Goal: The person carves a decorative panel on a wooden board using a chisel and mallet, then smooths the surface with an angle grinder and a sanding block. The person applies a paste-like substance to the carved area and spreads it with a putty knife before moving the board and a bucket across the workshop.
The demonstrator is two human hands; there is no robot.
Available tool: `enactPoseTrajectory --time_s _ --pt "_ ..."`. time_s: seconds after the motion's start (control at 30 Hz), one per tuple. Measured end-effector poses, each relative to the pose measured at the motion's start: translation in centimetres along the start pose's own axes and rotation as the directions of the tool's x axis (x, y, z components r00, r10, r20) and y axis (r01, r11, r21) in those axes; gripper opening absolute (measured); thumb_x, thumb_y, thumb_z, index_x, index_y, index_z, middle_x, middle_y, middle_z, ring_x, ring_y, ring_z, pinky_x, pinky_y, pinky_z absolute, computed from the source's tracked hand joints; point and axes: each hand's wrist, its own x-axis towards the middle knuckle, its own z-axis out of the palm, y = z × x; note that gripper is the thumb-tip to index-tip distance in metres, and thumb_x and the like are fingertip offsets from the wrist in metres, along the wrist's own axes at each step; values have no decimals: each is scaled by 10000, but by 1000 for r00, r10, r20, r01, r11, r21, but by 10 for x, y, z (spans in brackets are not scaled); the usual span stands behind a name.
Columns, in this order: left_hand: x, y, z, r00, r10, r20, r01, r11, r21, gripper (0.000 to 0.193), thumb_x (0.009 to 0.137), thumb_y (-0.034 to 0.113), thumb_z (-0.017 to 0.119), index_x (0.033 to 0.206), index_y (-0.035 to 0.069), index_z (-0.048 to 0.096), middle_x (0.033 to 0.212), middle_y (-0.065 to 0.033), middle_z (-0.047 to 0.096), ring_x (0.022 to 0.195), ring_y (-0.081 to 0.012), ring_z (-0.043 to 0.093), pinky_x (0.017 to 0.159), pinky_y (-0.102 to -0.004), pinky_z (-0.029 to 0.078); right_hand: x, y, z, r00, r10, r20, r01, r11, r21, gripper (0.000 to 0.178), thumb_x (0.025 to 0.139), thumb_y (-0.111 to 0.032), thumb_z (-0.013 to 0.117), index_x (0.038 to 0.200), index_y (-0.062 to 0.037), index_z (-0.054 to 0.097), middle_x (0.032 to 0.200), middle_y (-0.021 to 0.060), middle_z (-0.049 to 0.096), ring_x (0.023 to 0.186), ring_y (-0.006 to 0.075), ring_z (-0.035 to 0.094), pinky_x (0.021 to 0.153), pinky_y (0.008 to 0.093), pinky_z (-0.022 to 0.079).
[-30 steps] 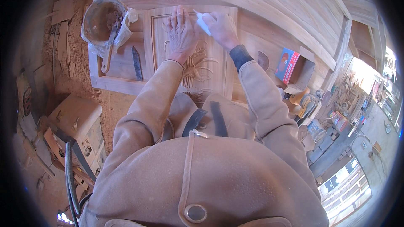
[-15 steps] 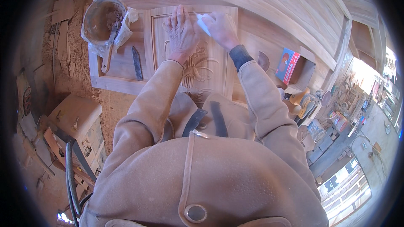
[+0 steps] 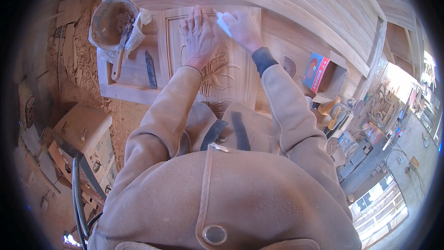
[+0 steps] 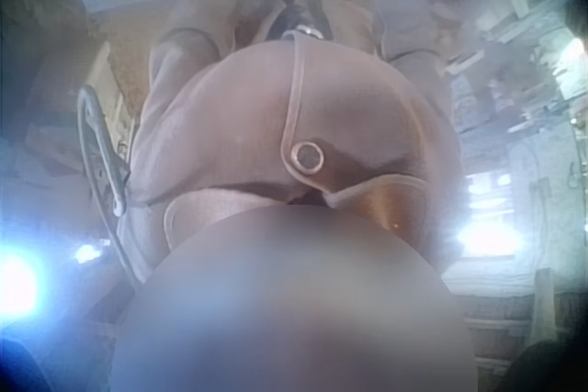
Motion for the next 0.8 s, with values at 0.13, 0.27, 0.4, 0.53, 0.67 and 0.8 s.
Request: enactPoseTrajectory --time_s 0.13,0.27,0.4,0.53,0.67,0.8 --pt "0 0 0 1000 1 3 -1 1000 -11 578 904 254 518 1372 -77 438 1471 -187 366 1391 -329 302 1133 -486 202 0 5 3 1000 -24 -10 24 996 85 404 937 -343 597 889 48 692 691 80 615 661 132 559 618 323 443" --pt "0 0 0 1000 3 -13 -3 1000 -10 580 898 249 521 1370 -79 443 1468 -190 375 1385 -331 311 1133 -481 197 3 9 5 999 -38 -26 40 995 93 407 903 -351 594 859 44 685 681 151 645 639 191 620 609 359 468" --pt "1 0 0 1000 5 -20 -5 1000 -6 588 889 246 524 1371 -83 445 1467 -192 380 1384 -331 315 1132 -477 193 3 4 5 999 -14 -37 18 994 105 398 906 -340 590 854 43 686 678 137 643 635 180 610 607 357 465" --pt "1 0 -2 1000 2 -7 -2 1000 -16 591 887 248 525 1368 -86 446 1468 -193 381 1385 -330 314 1132 -476 192 -2 -5 -1 1000 -5 5 5 998 66 401 951 -345 595 914 40 702 715 72 633 666 133 564 633 326 442" --pt "0 1 -4 1000 11 14 -11 1000 -5 586 887 251 530 1362 -84 455 1465 -193 387 1388 -335 309 1139 -478 182 -3 -10 -4 999 15 42 -18 997 76 404 950 -351 597 922 37 704 732 81 651 685 135 585 651 323 457" --pt "-1 2 -5 999 -7 32 6 1000 27 575 904 267 530 1370 -62 463 1462 -195 398 1389 -341 312 1143 -493 192 -11 -4 -12 1000 6 15 -8 988 154 336 944 -299 633 972 30 695 778 51 668 738 112 609 711 292 489"
